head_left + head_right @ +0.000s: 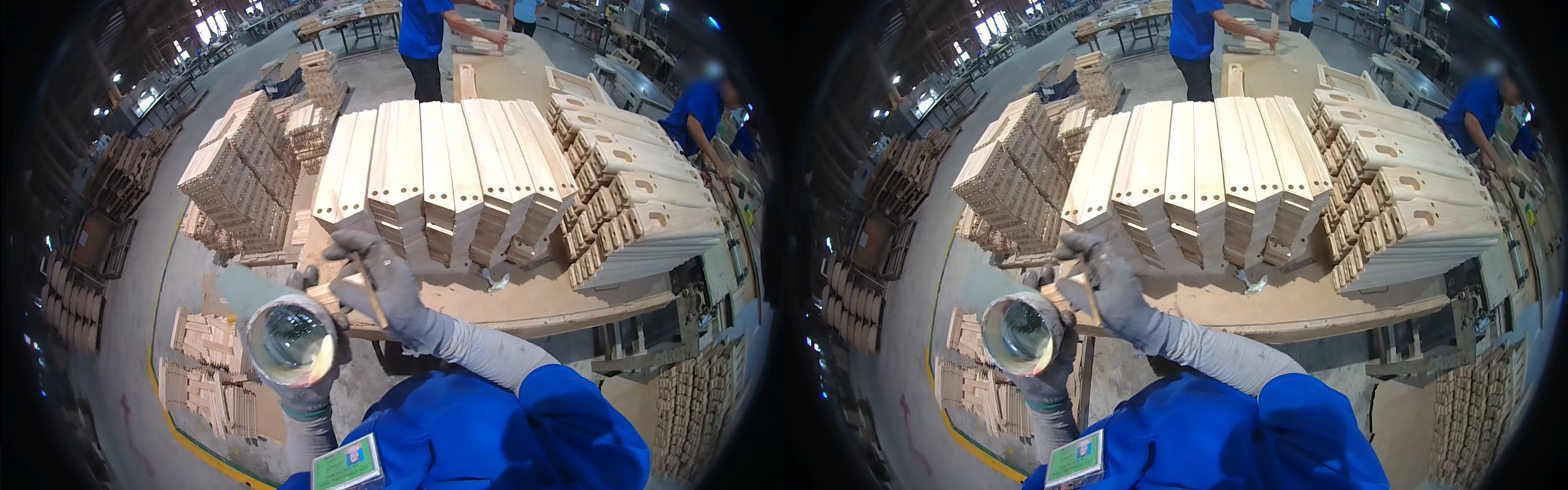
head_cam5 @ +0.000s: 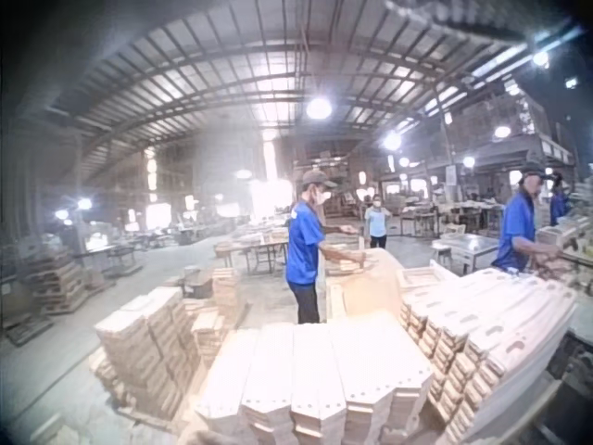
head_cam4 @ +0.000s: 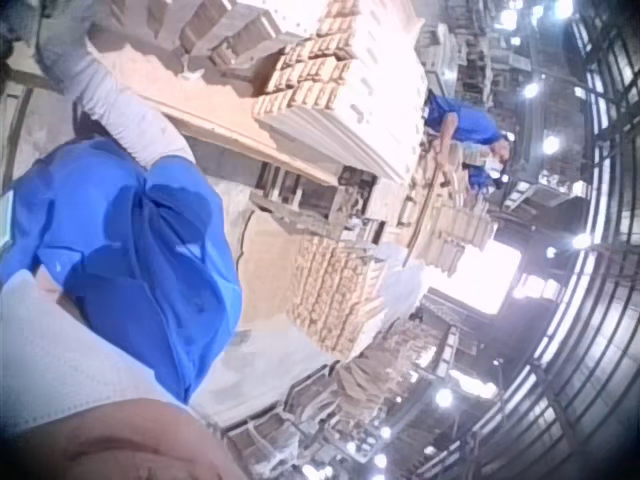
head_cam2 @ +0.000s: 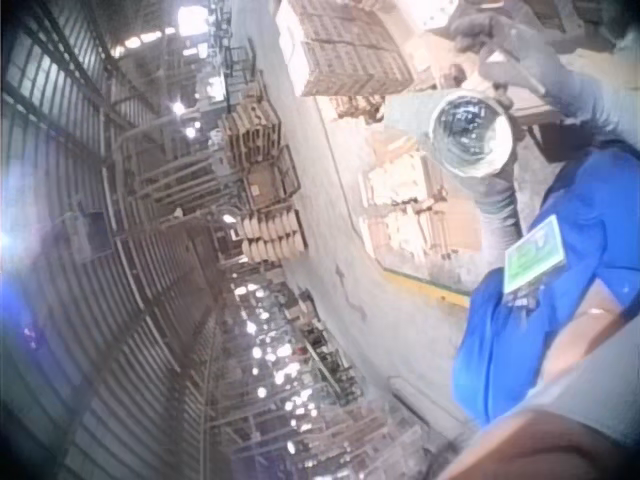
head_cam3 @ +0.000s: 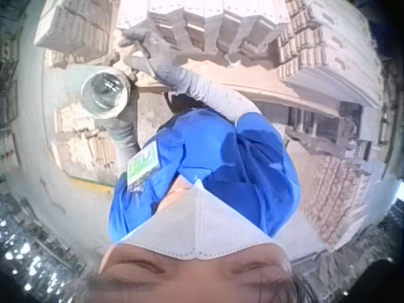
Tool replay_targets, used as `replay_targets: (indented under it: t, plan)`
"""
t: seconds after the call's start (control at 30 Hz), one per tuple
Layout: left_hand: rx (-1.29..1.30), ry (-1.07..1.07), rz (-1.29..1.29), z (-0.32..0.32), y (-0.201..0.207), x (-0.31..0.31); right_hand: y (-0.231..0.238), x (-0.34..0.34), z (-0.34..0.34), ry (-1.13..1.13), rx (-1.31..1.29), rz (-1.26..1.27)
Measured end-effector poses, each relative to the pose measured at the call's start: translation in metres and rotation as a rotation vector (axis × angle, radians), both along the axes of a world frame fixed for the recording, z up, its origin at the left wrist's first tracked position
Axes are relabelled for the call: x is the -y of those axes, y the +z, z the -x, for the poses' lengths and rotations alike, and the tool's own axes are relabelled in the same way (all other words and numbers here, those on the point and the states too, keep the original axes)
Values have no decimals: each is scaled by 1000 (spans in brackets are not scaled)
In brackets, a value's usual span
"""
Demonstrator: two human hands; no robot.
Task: The person applies a white liquid to pre-drilled holes in wooden chair parts using a small brush and container. The person repeatedly dips the brush into the container and applies the liquid to each hole on multiple parts arranged on a workbench.
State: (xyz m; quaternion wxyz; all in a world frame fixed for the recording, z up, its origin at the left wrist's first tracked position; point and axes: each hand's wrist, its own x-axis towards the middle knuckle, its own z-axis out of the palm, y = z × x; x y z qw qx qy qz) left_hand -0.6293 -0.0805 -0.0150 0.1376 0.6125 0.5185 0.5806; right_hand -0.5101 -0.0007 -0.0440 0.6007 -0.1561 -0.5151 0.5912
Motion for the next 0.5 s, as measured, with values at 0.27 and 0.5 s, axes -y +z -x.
replay_targets:
  t: [0.27, 0.5]
  plan:
    - [189, -62, -187, 13, 9, -59, 40, -21, -92, -369, 256, -95]
    - [1110, -386, -54, 7, 13, -112, 58, -8, -103, -303, 111, -69]
